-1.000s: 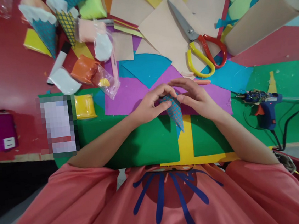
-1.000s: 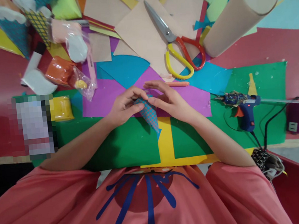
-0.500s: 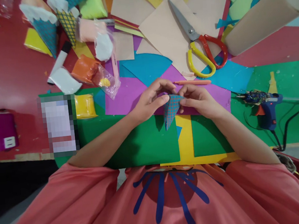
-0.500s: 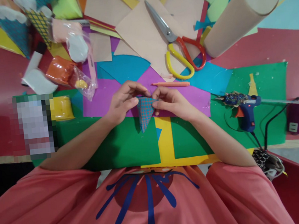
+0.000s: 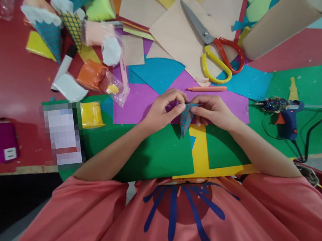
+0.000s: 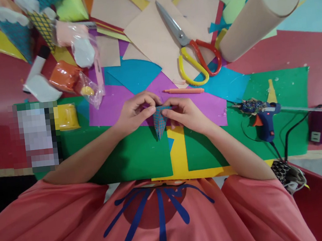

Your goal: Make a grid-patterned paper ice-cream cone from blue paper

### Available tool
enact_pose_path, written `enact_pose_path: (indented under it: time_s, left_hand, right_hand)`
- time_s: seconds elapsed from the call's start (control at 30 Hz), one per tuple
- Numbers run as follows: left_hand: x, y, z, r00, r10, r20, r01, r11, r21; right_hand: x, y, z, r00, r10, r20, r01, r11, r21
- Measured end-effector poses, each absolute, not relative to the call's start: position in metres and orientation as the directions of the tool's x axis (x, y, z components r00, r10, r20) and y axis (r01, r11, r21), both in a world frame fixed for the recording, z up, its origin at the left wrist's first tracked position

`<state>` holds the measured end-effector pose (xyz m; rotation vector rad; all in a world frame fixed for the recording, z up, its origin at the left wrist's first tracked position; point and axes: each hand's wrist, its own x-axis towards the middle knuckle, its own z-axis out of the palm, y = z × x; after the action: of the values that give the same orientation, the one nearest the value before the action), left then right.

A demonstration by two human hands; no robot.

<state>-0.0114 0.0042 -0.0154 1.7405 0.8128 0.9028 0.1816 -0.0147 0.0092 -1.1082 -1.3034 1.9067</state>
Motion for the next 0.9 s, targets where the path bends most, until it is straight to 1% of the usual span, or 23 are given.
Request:
enact_pose_path:
  time_s: [0.2,0.37,0.53,0.73,0.9]
  left_hand:
    - [-0.0118,0.0043,-0.0146,0.528,0.822,0.214,0.138,-0.331,0.933]
    - [-0.0113,0.0036,-0.0166,0.5,0.836,0.229,0.138,-0.337,0.931]
    - [-0.0101,0.0028,-0.0179,0.466,0.847,0.255,0.117,-0.344,0.931]
    - [-0.0098,0.0027,-0.018,0.446,0.868,0.218,0.155,-0.315,0.936]
    - [-0.0098,0.0024,-0.0181,0.429,0.876,0.219,0.149,-0.308,0.94]
  right_hand:
    - [0.1788,-0.0175,0.0057,-0.457,0.823,-0.337,-0.003,-0.381,-0.925]
    - [0.1783,-0.0185,0.0069,-0.434,0.828,-0.356,-0.001,-0.396,-0.918]
    - [0.1772,-0.0189,0.0077,-0.424,0.84,-0.339,-0.043,-0.393,-0.919]
    - [0.1768,-0.0195,0.0048,-0.409,0.85,-0.333,-0.057,-0.388,-0.92]
    - [0.1763,-0.0197,0.0048,-0.39,0.857,-0.338,-0.062,-0.39,-0.919]
